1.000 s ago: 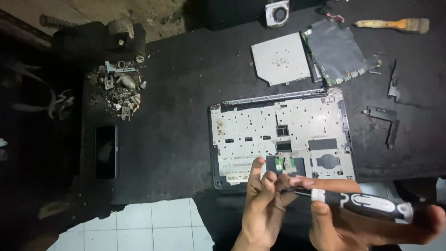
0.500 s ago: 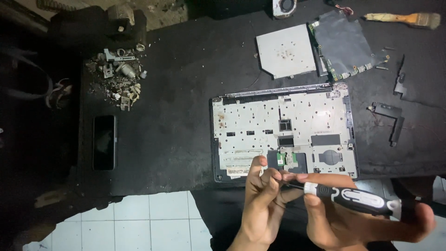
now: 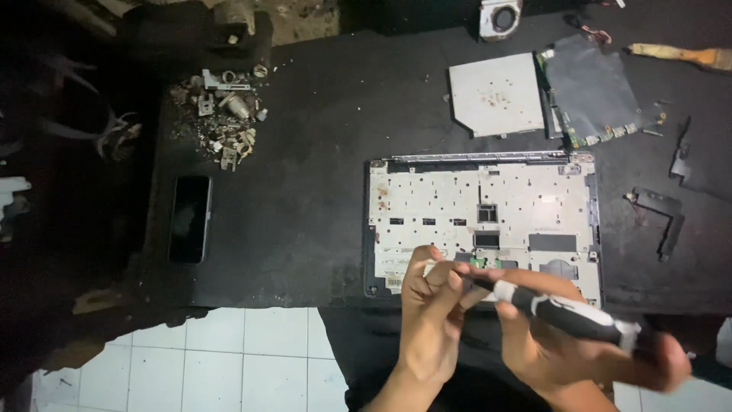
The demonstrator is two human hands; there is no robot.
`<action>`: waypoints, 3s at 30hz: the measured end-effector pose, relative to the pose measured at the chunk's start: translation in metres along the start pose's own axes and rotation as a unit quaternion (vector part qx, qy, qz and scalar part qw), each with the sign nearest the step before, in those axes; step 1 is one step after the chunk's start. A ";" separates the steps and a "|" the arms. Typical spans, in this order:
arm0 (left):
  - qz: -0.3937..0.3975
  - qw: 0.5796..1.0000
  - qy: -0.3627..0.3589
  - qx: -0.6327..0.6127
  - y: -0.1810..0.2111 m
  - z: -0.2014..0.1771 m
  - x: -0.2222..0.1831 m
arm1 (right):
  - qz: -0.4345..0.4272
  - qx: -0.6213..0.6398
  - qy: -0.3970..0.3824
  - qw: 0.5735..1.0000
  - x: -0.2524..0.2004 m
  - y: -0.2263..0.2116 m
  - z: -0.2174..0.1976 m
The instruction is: Disassembling a laptop on a workbench using a screwdriver to remove internal components.
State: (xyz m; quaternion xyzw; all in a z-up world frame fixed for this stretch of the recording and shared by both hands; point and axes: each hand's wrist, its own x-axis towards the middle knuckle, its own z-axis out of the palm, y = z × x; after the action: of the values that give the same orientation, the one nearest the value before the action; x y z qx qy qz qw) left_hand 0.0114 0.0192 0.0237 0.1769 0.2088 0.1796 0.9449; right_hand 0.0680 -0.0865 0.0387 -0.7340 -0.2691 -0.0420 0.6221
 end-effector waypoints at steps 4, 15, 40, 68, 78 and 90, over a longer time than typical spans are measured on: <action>0.025 1.000 0.014 0.008 0.025 -0.007 0.013 | -0.166 -0.337 0.236 0.896 0.034 -0.004 0.015; 0.258 0.479 -0.133 0.828 0.060 -0.049 0.060 | -0.113 0.039 -0.191 0.974 0.136 0.100 0.128; 0.193 0.512 -0.109 0.830 0.054 -0.058 0.063 | -0.095 -0.093 -0.229 0.964 0.132 0.122 0.133; 0.174 0.517 -0.109 0.831 0.058 -0.048 0.061 | -0.140 -0.051 -0.179 0.973 0.133 0.105 0.137; 0.170 0.510 -0.108 0.836 0.057 -0.049 0.062 | -0.131 -0.075 -0.200 0.968 0.129 0.126 0.137; 0.173 0.514 -0.105 0.834 0.053 -0.057 0.063 | -0.103 -0.030 -0.245 0.964 0.131 0.107 0.135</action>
State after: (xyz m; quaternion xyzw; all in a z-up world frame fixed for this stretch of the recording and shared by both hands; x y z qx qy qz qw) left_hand 0.0245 0.1059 -0.0236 0.9337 0.1274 0.0627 0.3286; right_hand 0.1901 0.0762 -0.0348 -0.7090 -0.4856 0.0670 0.5070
